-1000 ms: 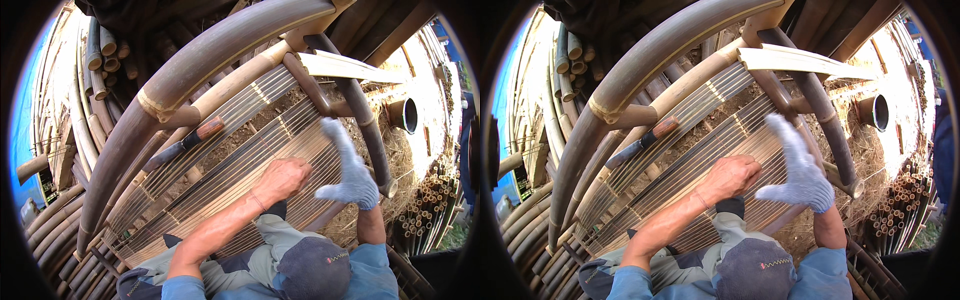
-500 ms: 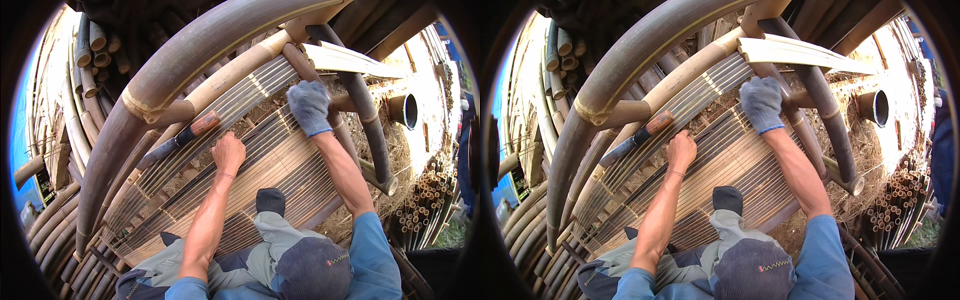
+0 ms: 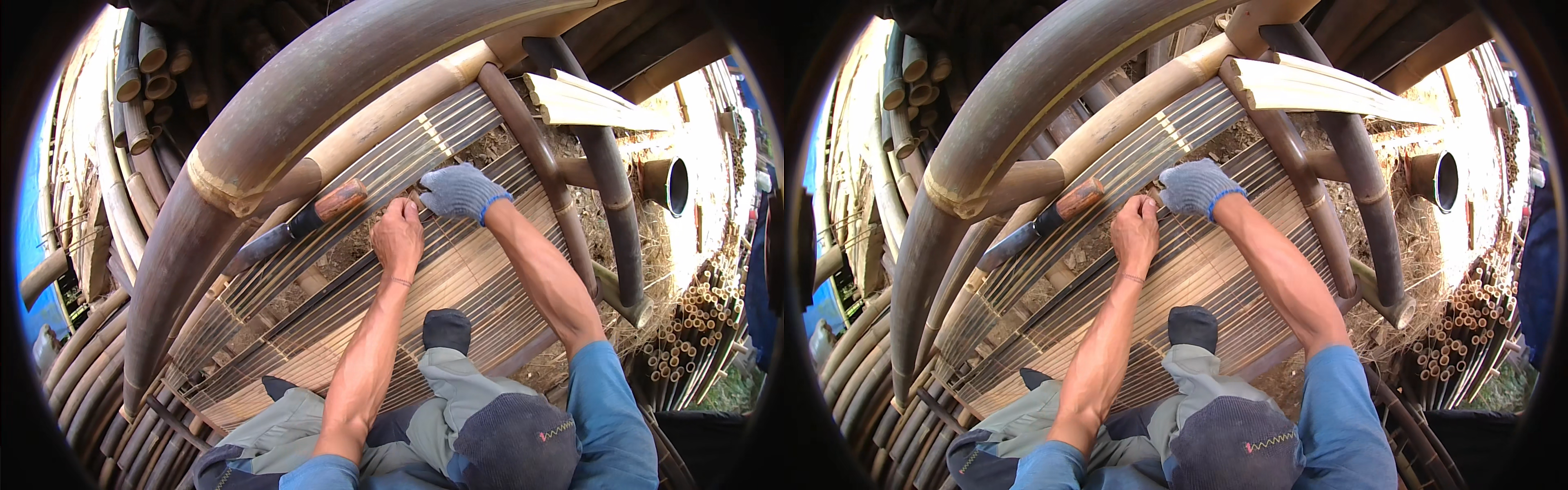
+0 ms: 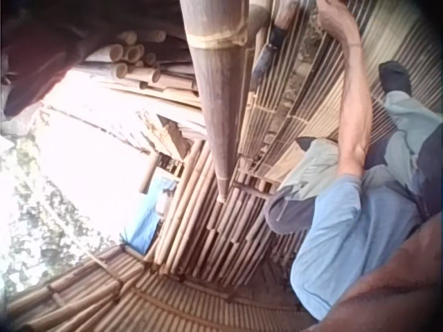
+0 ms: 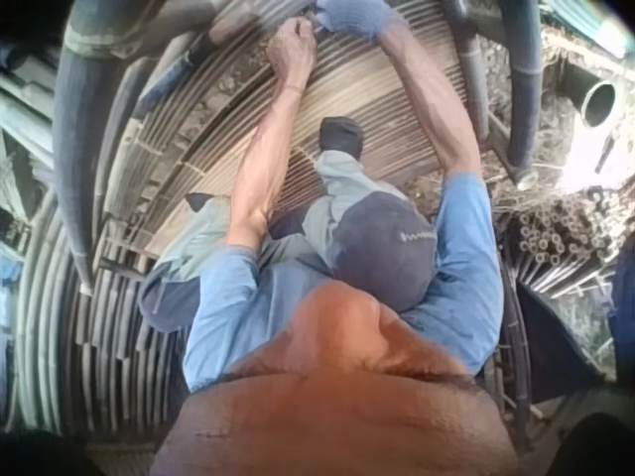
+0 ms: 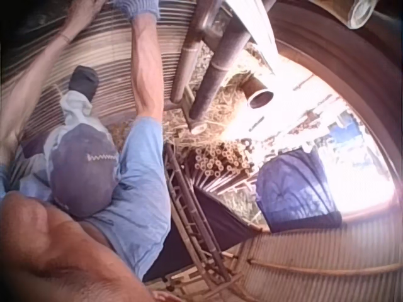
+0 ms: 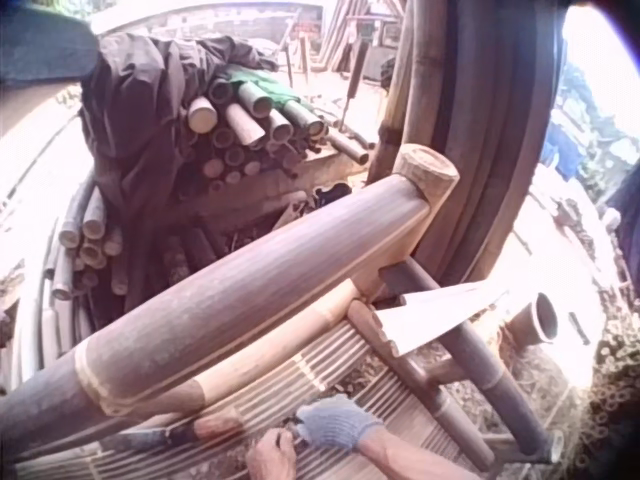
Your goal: The person weaves thin bamboo strips on a large bamboo loom, using gloved hands to interlace the strips and a wooden tool to press them into place. The person occasionally uses a saw to cut a bamboo piece.
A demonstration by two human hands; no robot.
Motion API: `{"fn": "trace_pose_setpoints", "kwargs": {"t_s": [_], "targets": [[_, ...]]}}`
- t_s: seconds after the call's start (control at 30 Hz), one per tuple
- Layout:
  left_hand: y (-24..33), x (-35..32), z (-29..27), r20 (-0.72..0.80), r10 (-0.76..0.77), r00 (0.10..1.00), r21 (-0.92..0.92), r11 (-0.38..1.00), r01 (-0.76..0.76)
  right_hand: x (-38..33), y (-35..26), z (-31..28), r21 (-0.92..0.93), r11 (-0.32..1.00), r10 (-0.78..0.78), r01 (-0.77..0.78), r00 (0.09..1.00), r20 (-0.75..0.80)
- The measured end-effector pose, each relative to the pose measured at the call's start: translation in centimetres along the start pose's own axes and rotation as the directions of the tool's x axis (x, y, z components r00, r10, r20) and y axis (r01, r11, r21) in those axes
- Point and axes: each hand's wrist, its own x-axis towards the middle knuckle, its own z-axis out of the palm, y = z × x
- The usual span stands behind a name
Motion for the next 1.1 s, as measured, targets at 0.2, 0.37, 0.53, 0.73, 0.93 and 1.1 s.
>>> {"fn": "trace_pose_setpoints", "kwargs": {"t_s": [0.2, 0.37, 0.53, 0.73, 0.93, 1.1], "targets": [[-2.5, 0.2, -2.4, 0.023, 0.127, 0.992, -0.162, 0.979, -0.122, -6.2, -2.3, 1.7, 0.031, 0.983, -0.112, 0.183, 0.717, -0.688], [-1.0, 1.2, -3.9, 0.337, 0.002, 0.941, -0.326, 0.939, 0.114, -6.0, -2.6, 4.4, 0.095, 0.972, -0.055, 0.217, 0.595, -0.802], [-0.8, 2.8, -6.2, 0.693, 0.037, 0.720, -0.348, 0.892, 0.289, -6.0, -3.3, 5.1, 0.075, 0.953, -0.102, 0.292, 0.546, -0.832], [-0.2, 4.9, -6.4, 0.811, 0.042, 0.583, -0.278, 0.905, 0.322, -7.5, -2.7, 5.8, 0.083, 0.933, -0.108, 0.349, 0.494, -0.863], [0.0, 4.2, -6.9, 0.671, -0.095, 0.735, -0.387, 0.801, 0.457, -17.9, -2.0, 1.1, 0.556, 0.678, 0.047, 0.481, 0.727, -0.685], [-0.4, 2.8, -5.6, 0.533, -0.118, 0.838, -0.591, 0.656, 0.469, -35.2, 4.6, -1.4, 0.638, -0.257, 0.500, 0.726, 0.665, -0.555]]}}
